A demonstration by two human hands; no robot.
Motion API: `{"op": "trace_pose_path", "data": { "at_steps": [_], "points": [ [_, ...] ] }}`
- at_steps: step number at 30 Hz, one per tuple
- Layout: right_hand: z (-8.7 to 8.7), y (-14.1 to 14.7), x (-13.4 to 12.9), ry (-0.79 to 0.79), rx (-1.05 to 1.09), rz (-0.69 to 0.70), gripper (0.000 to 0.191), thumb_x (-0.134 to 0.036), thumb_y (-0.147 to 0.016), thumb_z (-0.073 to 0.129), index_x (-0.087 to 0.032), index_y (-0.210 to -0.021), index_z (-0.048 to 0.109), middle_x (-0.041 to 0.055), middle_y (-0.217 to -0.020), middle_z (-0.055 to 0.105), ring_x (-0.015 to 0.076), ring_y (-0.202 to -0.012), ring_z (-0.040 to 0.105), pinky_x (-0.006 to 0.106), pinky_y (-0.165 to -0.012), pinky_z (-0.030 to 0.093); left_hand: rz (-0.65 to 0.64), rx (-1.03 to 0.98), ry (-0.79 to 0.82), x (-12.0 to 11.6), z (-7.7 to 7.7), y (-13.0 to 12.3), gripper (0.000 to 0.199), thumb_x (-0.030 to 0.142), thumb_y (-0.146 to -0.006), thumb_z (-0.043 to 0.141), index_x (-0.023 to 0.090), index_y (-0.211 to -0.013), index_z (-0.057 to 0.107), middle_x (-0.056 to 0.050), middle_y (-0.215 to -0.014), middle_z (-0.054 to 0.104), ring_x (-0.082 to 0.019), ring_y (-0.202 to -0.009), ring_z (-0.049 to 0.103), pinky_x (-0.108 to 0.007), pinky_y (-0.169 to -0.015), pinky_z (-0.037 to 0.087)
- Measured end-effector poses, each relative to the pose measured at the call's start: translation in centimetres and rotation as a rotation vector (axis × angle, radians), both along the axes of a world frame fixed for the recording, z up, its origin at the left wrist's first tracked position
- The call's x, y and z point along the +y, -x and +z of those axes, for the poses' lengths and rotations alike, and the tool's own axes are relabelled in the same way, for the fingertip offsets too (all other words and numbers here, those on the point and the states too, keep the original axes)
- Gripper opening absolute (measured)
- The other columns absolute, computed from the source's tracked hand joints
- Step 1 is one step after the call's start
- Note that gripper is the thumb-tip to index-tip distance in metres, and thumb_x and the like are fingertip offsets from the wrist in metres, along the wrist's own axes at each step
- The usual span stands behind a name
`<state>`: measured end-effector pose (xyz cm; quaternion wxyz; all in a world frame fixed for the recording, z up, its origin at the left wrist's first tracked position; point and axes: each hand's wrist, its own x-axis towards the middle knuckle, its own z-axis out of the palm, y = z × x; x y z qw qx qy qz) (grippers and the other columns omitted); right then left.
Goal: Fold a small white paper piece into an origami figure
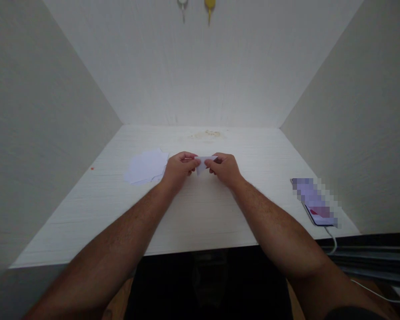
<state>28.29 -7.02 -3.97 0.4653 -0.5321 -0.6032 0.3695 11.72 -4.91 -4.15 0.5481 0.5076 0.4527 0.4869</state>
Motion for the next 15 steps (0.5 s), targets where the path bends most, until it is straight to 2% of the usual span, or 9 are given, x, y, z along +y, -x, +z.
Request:
{"op": "trace_pose_path", "data": {
  "at_steps": [6, 11, 15],
  "points": [
    [-0.2, 0.2, 0.1, -0.008, 0.037, -0.038, 0.024, -0.038, -0.077, 0.064, -0.016, -0.069, 0.066, -0.001, -0.053, 0.06, 0.0084, -0.045, 0.049, 0.021, -0.046, 0.037, 0.011, -0.071, 0.09, 0.2, 0.7, -0.8, 0.024, 0.028, -0.057, 0.077, 0.018, -0.067, 0.059, 0.004, -0.053, 0.051, -0.007, -0.046, 0.042, -0.022, -0.043, 0.026],
    [-0.3, 0.3, 0.0, -0.005, 0.033, -0.043, 0.023, -0.037, -0.077, 0.064, -0.016, -0.068, 0.066, -0.0013, -0.052, 0.06, 0.0085, -0.045, 0.05, 0.021, -0.047, 0.038, 0.041, -0.169, 0.172, 0.5, 0.2, -1.3, 0.018, 0.025, -0.059, 0.073, 0.018, -0.066, 0.058, 0.004, -0.051, 0.047, -0.008, -0.046, 0.042, -0.021, -0.041, 0.025],
    [-0.3, 0.3, 0.0, -0.017, 0.027, -0.04, 0.023, -0.037, -0.077, 0.064, -0.016, -0.07, 0.067, -0.0015, -0.053, 0.06, 0.0086, -0.046, 0.05, 0.021, -0.048, 0.039, 0.042, -0.209, 0.115, 0.5, 0.0, -1.4, 0.012, 0.023, -0.061, 0.07, 0.018, -0.064, 0.059, 0.004, -0.049, 0.046, -0.008, -0.046, 0.041, -0.021, -0.041, 0.025]
  ]
}}
